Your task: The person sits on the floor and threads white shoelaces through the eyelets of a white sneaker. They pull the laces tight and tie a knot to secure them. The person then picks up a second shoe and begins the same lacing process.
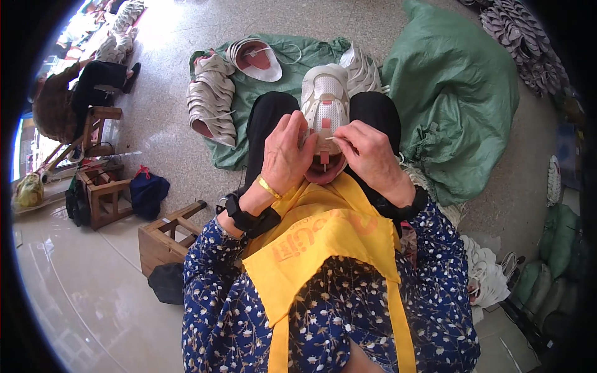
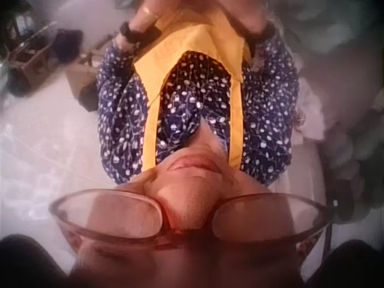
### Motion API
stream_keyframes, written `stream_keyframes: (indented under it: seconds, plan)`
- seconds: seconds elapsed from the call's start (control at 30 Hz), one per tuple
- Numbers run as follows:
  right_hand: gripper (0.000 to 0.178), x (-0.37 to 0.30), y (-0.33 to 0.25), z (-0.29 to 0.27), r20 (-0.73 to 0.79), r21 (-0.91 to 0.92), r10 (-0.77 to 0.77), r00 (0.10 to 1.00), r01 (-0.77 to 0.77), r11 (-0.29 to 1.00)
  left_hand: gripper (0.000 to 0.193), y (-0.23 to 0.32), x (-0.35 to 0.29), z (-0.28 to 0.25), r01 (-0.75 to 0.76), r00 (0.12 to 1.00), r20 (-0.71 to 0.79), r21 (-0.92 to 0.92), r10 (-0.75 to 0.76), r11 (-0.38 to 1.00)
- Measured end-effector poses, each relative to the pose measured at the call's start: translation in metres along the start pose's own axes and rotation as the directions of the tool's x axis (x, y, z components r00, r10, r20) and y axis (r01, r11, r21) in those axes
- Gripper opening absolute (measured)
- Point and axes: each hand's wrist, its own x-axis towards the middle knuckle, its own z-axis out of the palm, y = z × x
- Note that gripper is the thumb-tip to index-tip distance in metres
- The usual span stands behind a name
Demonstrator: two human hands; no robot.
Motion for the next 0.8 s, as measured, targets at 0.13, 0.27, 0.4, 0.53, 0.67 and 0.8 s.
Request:
stream_keyframes:
  seconds: [0.13, 0.27, 0.4, 0.53, 0.67, 0.8]
  plan:
    - [0.010, -0.002, 0.001, 0.000, 0.013, -0.039, -0.014, 1.000, 0.015, 0.999, 0.019, 0.001, -0.003, 0.002, 0.002, 1.000, -0.022, -0.006, -0.003, 1.000]
    - [0.010, -0.003, 0.000, 0.000, -0.009, -0.024, 0.002, 1.000, -0.002, 1.000, 0.018, 0.001, -0.003, 0.002, 0.002, 1.000, -0.015, 0.022, -0.001, 1.000]
    - [0.010, -0.006, -0.001, 0.000, -0.010, -0.021, 0.034, 0.999, -0.034, 0.999, 0.016, 0.000, -0.005, 0.003, 0.005, 1.000, -0.004, 0.041, -0.004, 0.999]
    - [0.010, -0.009, 0.001, 0.002, -0.020, -0.021, 0.019, 1.000, -0.020, 1.000, 0.015, -0.002, -0.007, 0.004, -0.009, 1.000, -0.009, 0.047, 0.009, 0.999]
    - [0.009, -0.010, 0.004, 0.002, -0.018, -0.021, 0.002, 1.000, -0.002, 1.000, 0.016, -0.003, -0.008, 0.006, 0.015, 1.000, -0.011, 0.014, -0.015, 1.000]
    - [0.009, -0.010, 0.003, -0.003, 0.001, -0.026, 0.001, 1.000, -0.001, 1.000, 0.019, 0.008, -0.003, -0.001, 0.113, 0.993, 0.042, -0.073, -0.110, 0.991]
